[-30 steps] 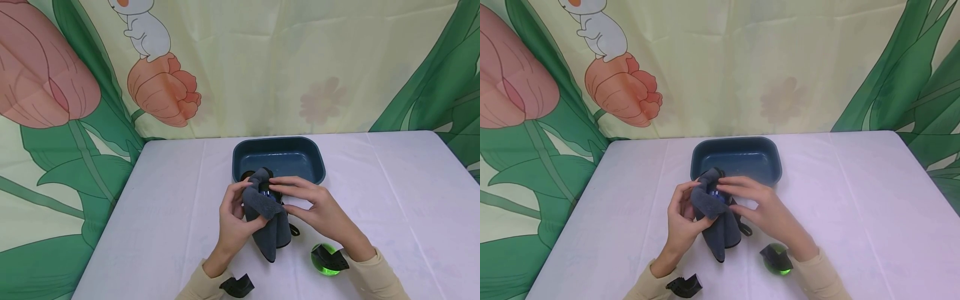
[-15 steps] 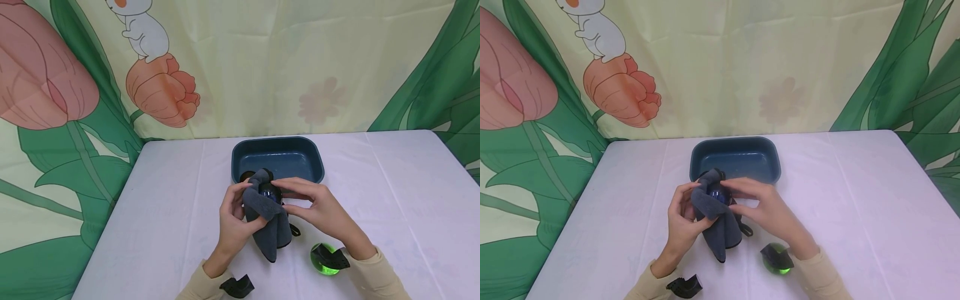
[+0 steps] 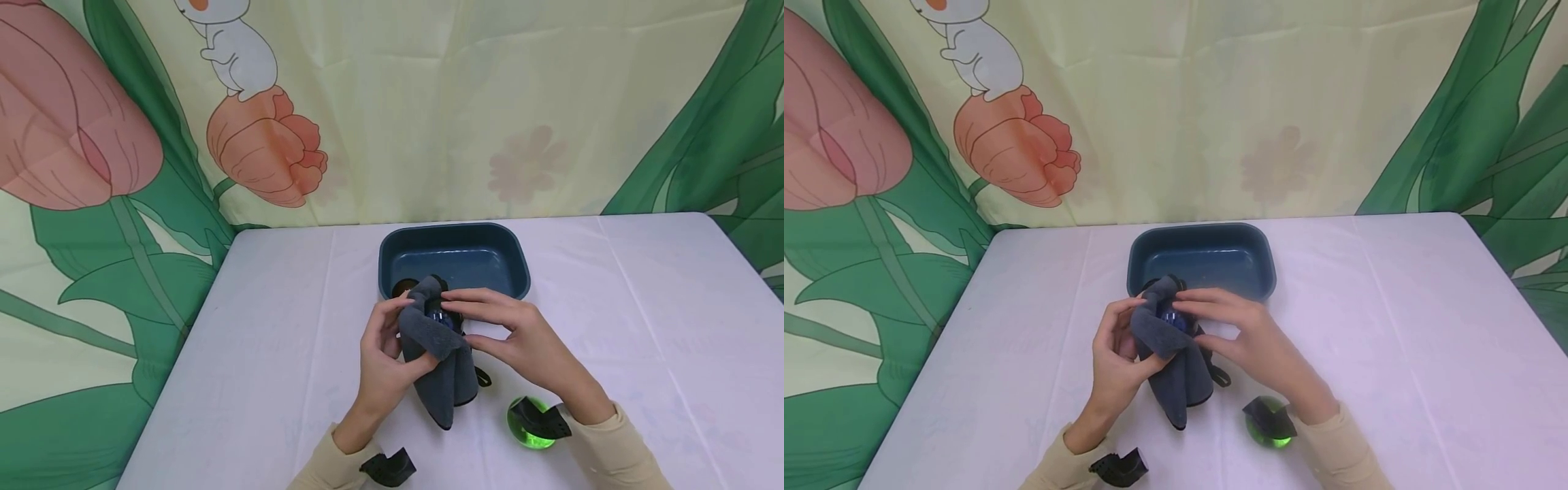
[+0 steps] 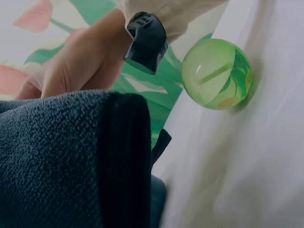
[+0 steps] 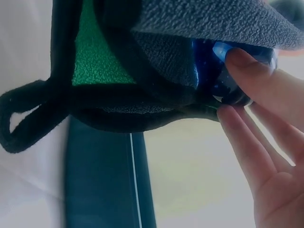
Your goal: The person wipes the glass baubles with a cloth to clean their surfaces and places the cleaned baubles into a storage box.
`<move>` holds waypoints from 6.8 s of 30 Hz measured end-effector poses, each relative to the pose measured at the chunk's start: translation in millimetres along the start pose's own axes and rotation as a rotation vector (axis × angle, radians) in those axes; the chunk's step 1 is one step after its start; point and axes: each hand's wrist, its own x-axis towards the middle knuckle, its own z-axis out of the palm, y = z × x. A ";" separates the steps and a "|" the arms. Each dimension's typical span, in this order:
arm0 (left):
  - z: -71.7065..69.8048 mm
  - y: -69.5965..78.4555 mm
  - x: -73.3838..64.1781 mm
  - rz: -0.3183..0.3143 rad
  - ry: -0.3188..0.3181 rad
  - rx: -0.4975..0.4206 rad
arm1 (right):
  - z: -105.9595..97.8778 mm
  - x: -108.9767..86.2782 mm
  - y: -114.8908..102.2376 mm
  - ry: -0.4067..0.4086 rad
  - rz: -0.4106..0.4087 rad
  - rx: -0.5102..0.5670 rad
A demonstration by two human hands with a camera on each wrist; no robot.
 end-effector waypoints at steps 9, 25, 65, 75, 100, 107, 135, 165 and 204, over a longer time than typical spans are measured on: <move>-2.3 -1.1 0.5 0.019 -0.042 -0.018 | 0.0 -2.8 2.3 -0.022 0.170 0.187; -2.8 0.7 0.7 -0.007 0.003 -0.004 | 1.5 0.5 -3.7 -0.008 0.023 -0.004; 1.8 1.7 -2.0 0.045 0.019 -0.020 | -3.5 0.6 -7.1 -0.052 0.067 0.039; 1.0 1.9 -2.4 0.059 -0.001 -0.006 | -2.0 -0.5 -5.0 0.000 0.025 0.093; 2.3 1.8 -2.0 0.036 0.013 -0.020 | -2.3 0.9 -2.6 0.013 -0.077 -0.002; 1.6 1.5 -1.4 0.021 0.010 -0.015 | -2.1 -0.2 -1.1 0.008 -0.066 0.000; 2.2 -0.6 -1.1 0.017 0.018 -0.017 | -1.7 -0.1 -5.0 -0.026 0.035 0.015; -2.1 -0.9 2.2 0.037 -0.009 -0.065 | -2.0 0.6 -2.8 -0.002 0.037 -0.010; -1.5 -3.3 0.2 0.032 -0.001 -0.033 | -3.3 -1.5 -0.7 -0.040 0.098 0.079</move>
